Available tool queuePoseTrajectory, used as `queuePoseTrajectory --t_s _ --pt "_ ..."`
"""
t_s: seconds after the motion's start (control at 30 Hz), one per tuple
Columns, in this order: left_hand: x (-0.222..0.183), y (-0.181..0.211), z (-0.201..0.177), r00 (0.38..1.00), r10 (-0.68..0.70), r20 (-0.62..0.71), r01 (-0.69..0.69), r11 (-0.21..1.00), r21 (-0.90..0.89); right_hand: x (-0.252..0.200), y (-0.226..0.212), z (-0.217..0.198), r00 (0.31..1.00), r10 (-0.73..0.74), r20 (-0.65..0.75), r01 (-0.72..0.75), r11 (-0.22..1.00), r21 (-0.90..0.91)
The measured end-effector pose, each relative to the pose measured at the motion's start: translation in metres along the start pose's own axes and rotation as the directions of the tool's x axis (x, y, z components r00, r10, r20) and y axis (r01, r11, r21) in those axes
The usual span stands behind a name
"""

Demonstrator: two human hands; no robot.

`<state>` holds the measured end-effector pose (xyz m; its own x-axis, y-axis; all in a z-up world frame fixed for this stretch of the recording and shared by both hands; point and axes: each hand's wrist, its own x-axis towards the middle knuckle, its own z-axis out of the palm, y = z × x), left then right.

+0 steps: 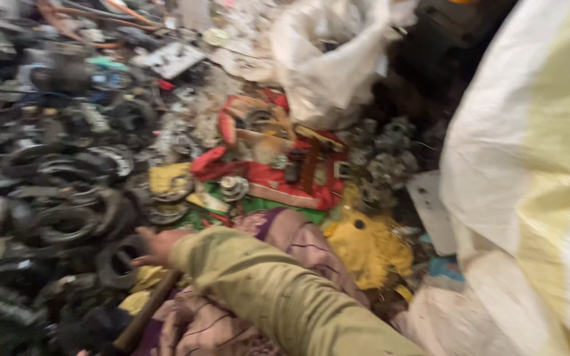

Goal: The person sits on the floor surrounded by scrap metal and uses a hammer to strike and separate components from various metal parts. They repeatedly pick up parts, hit them to remove inner pieces, and place the separated components aside.

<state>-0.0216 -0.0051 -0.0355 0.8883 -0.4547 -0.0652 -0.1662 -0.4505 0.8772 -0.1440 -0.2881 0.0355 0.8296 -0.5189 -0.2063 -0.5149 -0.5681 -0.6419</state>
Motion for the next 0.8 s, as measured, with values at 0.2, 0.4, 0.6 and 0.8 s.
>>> queuePoseTrajectory --t_s 0.2,0.4,0.6,0.8 --pt "0.025 -0.021 -0.047 0.999 0.053 -0.012 -0.053 0.996 -0.068 -0.002 0.005 -0.006 0.999 0.040 0.035 -0.038 0.998 -0.056" --pt "0.023 -0.013 -0.033 0.994 0.057 -0.090 -0.079 0.963 -0.258 -0.004 0.012 -0.014 0.999 0.008 -0.047 -0.009 1.000 -0.029" --pt "0.016 0.017 -0.027 0.997 -0.069 0.039 0.077 0.756 -0.650 0.005 0.033 -0.016 0.995 0.026 -0.094 -0.038 0.990 -0.135" --pt "0.006 0.045 -0.032 0.976 -0.131 0.173 0.217 0.564 -0.797 0.011 0.042 -0.011 0.973 -0.139 -0.182 0.112 0.982 -0.151"
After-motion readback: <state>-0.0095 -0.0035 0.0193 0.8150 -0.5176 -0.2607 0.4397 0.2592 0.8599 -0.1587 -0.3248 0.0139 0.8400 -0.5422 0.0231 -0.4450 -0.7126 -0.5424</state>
